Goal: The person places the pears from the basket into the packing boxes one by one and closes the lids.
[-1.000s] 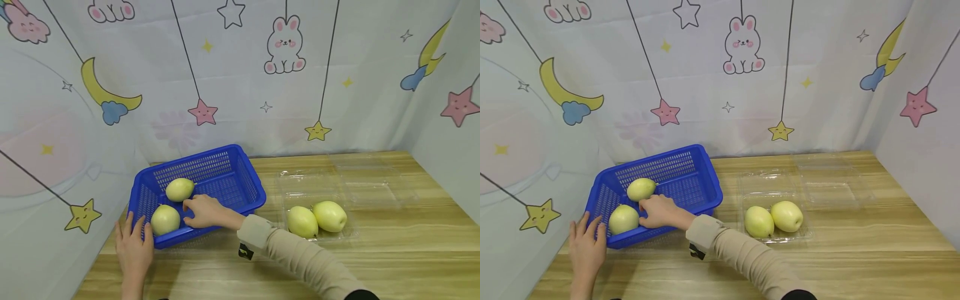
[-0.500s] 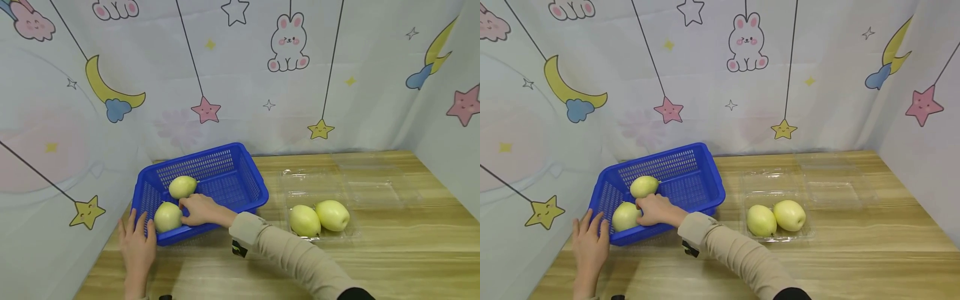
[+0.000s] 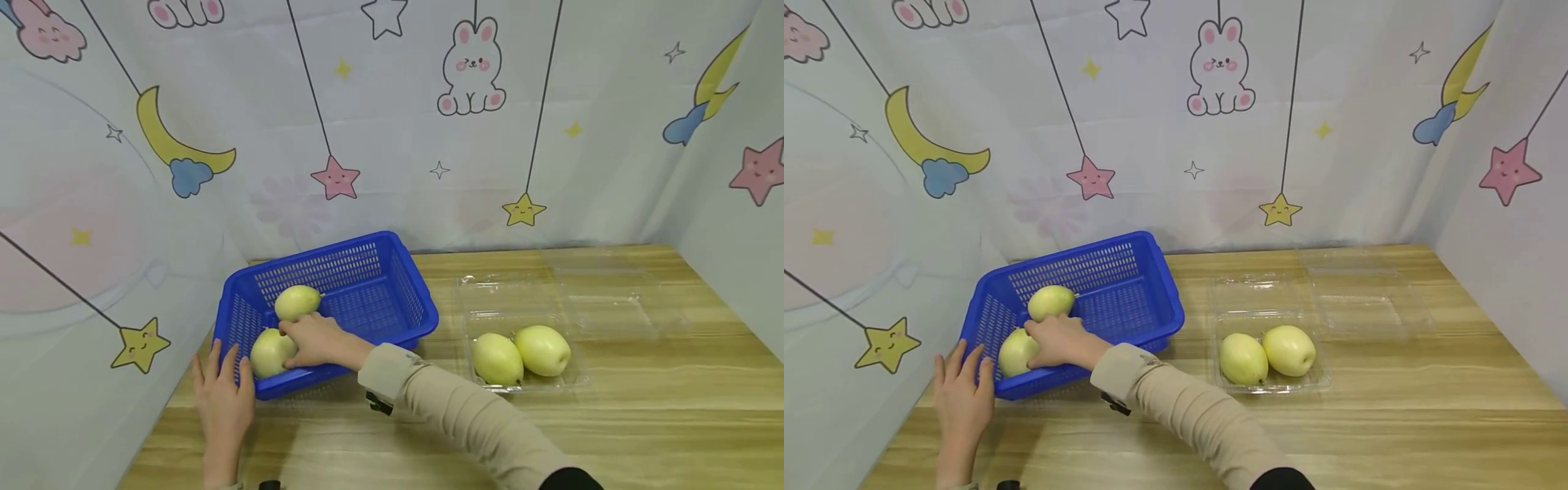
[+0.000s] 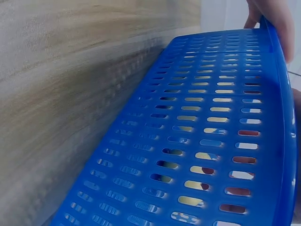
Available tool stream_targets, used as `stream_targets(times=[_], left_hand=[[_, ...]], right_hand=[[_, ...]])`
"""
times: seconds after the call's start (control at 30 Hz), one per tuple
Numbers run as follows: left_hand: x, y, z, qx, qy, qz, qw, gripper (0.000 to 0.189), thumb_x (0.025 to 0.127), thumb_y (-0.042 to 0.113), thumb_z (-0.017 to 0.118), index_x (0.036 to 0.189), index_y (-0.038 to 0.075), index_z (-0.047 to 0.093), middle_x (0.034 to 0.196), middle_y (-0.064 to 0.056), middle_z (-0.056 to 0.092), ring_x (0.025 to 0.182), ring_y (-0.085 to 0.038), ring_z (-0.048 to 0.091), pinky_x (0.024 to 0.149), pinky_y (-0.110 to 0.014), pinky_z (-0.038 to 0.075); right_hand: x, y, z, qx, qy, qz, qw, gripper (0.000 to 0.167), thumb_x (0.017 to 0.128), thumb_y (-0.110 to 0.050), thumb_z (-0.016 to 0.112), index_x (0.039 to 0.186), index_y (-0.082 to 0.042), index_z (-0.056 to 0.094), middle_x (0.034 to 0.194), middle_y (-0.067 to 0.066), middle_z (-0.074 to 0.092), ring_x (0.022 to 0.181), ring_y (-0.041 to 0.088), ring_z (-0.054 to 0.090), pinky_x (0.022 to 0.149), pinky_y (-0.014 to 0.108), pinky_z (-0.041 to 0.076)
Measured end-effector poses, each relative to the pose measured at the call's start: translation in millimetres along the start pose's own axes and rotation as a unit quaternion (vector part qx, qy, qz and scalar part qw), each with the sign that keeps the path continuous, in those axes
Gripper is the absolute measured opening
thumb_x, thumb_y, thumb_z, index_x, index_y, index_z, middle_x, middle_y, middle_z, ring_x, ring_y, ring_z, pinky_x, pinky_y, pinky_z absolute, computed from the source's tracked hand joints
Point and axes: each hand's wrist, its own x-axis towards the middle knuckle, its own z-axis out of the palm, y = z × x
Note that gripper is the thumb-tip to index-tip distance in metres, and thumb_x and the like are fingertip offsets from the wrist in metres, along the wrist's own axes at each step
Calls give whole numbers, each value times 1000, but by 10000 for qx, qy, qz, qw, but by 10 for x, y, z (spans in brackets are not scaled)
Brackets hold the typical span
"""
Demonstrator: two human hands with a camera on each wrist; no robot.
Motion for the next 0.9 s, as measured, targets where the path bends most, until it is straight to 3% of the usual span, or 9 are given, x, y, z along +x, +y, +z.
stream_targets(times=[0.2, 0.4, 0.9], left_hand=[[4, 6, -3, 36, -110, -93, 9999, 39, 91, 20, 39, 110, -10, 55, 127, -32, 43, 128, -42, 30, 113, -45, 6], [7, 4, -6, -25, -11, -74, 10000, 40, 92, 21, 37, 108, -10, 56, 126, -32, 45, 127, -43, 31, 113, -46, 7], [-3, 18, -12, -69, 68, -68, 9999, 38, 91, 19, 39, 107, -10, 57, 125, -32, 46, 127, -42, 32, 113, -46, 7]], right_hand=[[37, -32, 24, -353, -44, -9, 9994, 54, 73, -53, 64, 120, -33, 48, 119, -9, 54, 110, 17, 50, 81, 36, 48], [85, -55, 25, -432, -225, -112, 9987, 59, 74, -51, 64, 127, -34, 44, 130, -8, 48, 117, 20, 47, 90, 41, 44], [155, -94, 140, -643, -191, -165, 9976, 66, 71, -50, 67, 129, -44, 38, 126, -12, 50, 114, 18, 47, 88, 41, 44]])
